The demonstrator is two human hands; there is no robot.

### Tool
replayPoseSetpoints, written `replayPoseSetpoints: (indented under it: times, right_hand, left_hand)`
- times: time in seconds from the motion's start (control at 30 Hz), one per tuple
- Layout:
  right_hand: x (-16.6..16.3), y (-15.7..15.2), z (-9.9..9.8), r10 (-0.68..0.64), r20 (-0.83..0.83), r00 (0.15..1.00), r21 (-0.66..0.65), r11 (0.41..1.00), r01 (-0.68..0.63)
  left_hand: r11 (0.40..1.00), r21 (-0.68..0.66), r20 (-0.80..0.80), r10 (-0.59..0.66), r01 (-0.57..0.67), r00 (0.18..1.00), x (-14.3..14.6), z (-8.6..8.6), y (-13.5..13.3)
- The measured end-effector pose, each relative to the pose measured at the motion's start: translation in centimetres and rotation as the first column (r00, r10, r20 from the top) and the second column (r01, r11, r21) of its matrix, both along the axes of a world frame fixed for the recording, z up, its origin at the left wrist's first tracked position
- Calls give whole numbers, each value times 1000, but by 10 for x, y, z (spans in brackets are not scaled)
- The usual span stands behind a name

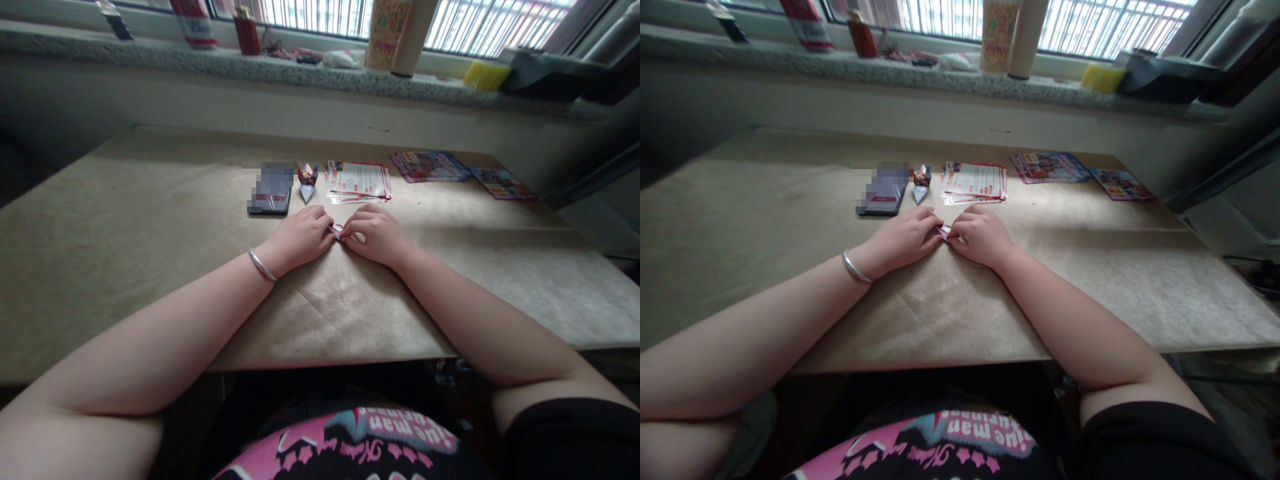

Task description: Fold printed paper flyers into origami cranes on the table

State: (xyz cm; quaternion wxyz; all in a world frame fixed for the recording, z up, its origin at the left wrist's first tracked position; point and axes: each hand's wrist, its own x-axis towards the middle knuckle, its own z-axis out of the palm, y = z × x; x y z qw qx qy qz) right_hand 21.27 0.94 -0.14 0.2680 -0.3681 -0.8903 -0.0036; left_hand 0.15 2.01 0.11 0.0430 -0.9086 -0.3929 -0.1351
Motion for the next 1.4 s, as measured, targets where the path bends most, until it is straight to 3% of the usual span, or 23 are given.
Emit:
replayPoseSetpoints:
  times: [0.33, 0.57, 0.83, 1.0, 1.23, 1.4]
  right_hand:
    - [-1, -2, 6, -10, 122, 992, -50, 999, 16]
    - [-2, 1, 1, -37, 27, 999, -136, 990, 40]
    - [-2, 3, -2, -89, -106, 990, -217, 974, 64]
    - [-2, 6, -5, -191, -92, 977, -236, 958, 165]
    - [-6, 0, -3, -335, -64, 940, -228, 922, 313]
    - [-7, -1, -5, -328, -98, 940, -249, 922, 296]
  left_hand:
    - [994, 104, -61, -21, 27, 998, -6, 5, 0]
    - [964, 143, 25, -228, 222, 973, -6, 2, 6]
    - [985, 74, 117, -165, 157, 979, -4, -3, 10]
    - [989, 53, 135, -143, 137, 980, -1, -3, 11]
    - [999, -46, 199, -6, 15, 980, 7, -3, 11]
    - [996, -78, 261, -22, 44, 965, 4, -5, 13]
